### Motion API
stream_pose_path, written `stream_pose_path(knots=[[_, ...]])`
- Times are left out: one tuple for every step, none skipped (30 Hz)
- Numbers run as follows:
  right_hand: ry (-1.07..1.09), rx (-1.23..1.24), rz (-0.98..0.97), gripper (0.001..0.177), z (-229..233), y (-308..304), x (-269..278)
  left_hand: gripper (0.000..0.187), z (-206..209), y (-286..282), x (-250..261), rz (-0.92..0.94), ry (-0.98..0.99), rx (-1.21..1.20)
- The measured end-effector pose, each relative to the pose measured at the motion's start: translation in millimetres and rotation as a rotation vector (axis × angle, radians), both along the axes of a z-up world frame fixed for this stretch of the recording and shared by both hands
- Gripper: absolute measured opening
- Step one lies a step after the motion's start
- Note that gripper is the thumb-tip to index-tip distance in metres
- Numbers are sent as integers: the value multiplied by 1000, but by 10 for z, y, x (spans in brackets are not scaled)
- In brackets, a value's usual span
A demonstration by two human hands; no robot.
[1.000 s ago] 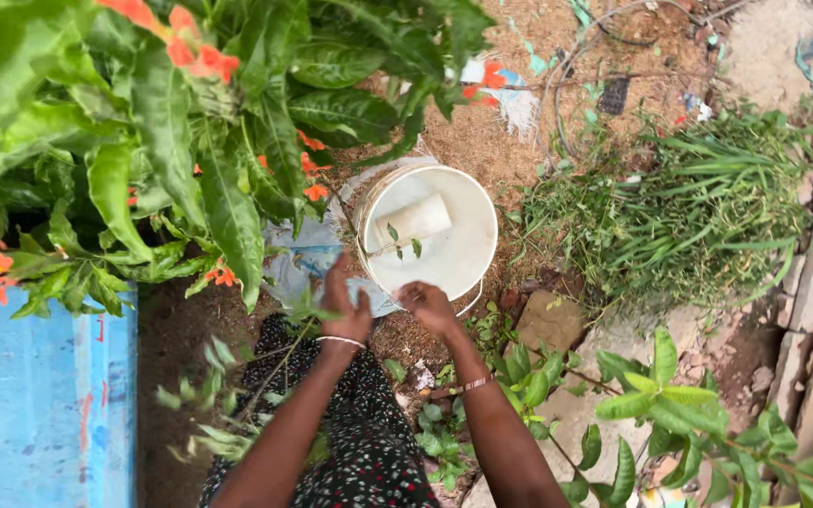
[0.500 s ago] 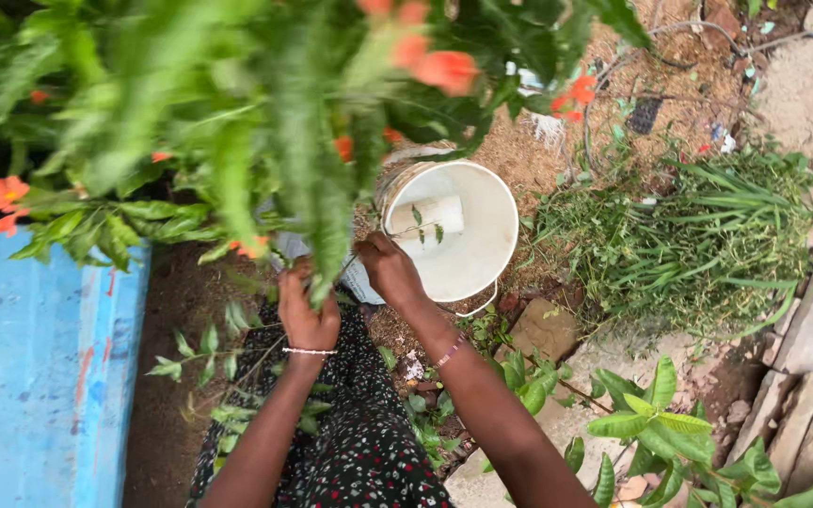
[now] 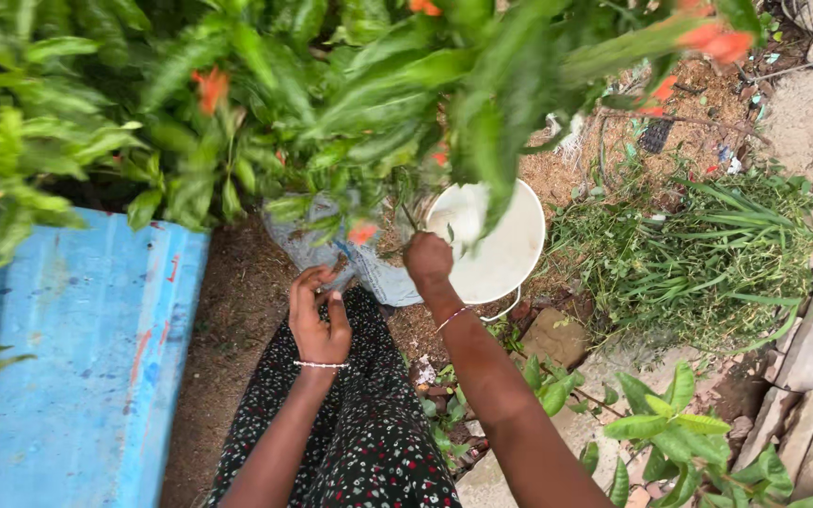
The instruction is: The person pours water on a small tree and bushes using a cup, handles the branches of the tree, and picks up small items from a bucket by hand.
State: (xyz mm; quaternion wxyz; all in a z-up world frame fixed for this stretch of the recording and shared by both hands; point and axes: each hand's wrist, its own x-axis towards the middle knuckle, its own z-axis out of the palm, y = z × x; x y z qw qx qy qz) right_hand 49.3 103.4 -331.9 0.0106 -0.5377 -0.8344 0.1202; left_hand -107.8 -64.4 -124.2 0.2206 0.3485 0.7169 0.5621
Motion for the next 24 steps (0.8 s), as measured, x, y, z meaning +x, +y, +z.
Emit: stream_pose_path(knots=[[7, 21, -56, 18, 35, -15, 33, 30, 1, -51, -35, -15, 0, -13], [-16, 3, -115, 17, 75, 3, 55, 31, 1, -93, -79, -32, 1, -26], [-38, -15, -173, 15, 118, 40, 72, 32, 2, -136, -128, -49, 1, -39], [-61, -30, -235, 14, 155, 51, 62, 34, -2, -169, -187, -67, 11, -56], [-23, -8, -281, 16, 189, 13, 42, 36, -5, -200, -249, -84, 20, -73], [13, 12, -329, 18, 230, -55, 48, 38, -6, -233, -301, -104, 28, -91], [49, 32, -376, 20, 268, -127, 51, 38, -9, -257, -349, -124, 24, -108], [58, 15, -404, 20, 303, -190, 35, 39, -14, -263, -399, -144, 22, -124], [67, -2, -431, 20, 341, -257, 15, 39, -15, -272, -440, -164, 19, -139], [78, -18, -458, 20, 386, -321, -7, 40, -10, -278, -478, -195, 20, -145], [111, -52, -528, 21, 442, -411, -23, 41, -1, -286, -510, -226, 20, -151], [143, -86, -596, 21, 510, -523, -32, 42, 11, -294, -532, -256, 19, -158], [176, -120, -664, 22, 575, -615, -57, 42, 21, -292, -567, -286, 42, -166], [154, -168, -721, 26, 636, -693, -64, 41, 25, -299, -577, -317, 59, -174], [132, -215, -777, 31, 693, -761, -73, 40, 30, -304, -575, -348, 76, -183], [116, -262, -833, 35, 754, -810, -77, 40, 42, -286, -574, -367, 93, -165], [115, -226, -820, 35, 822, -884, -42, 41, 56, -259, -561, -385, 110, -147], [111, -196, -811, 36, 882, -1036, 1, 41, 78, -268, -555, -408, 127, -135], [108, -165, -802, 36, 933, -1195, 51, 40, 105, -277, -545, -417, 98, -151], [166, -109, -837, 34, 978, -1332, 133, 39, 130, -250, -523, -431, 68, -161], [223, -51, -871, 32, 1017, -1483, 248, 39, 158, -229, -494, -445, 38, -171], [283, 14, -904, 31, 1031, -1591, 376, 38, 180, -198, -474, -450, 40, -182], [264, 37, -919, 34, 1030, -1676, 548, 38, 201, -181, -463, -456, 41, -193], [239, 54, -932, 37, 1031, -1787, 785, 38, 215, -183, -436, -459, 39, -210]])
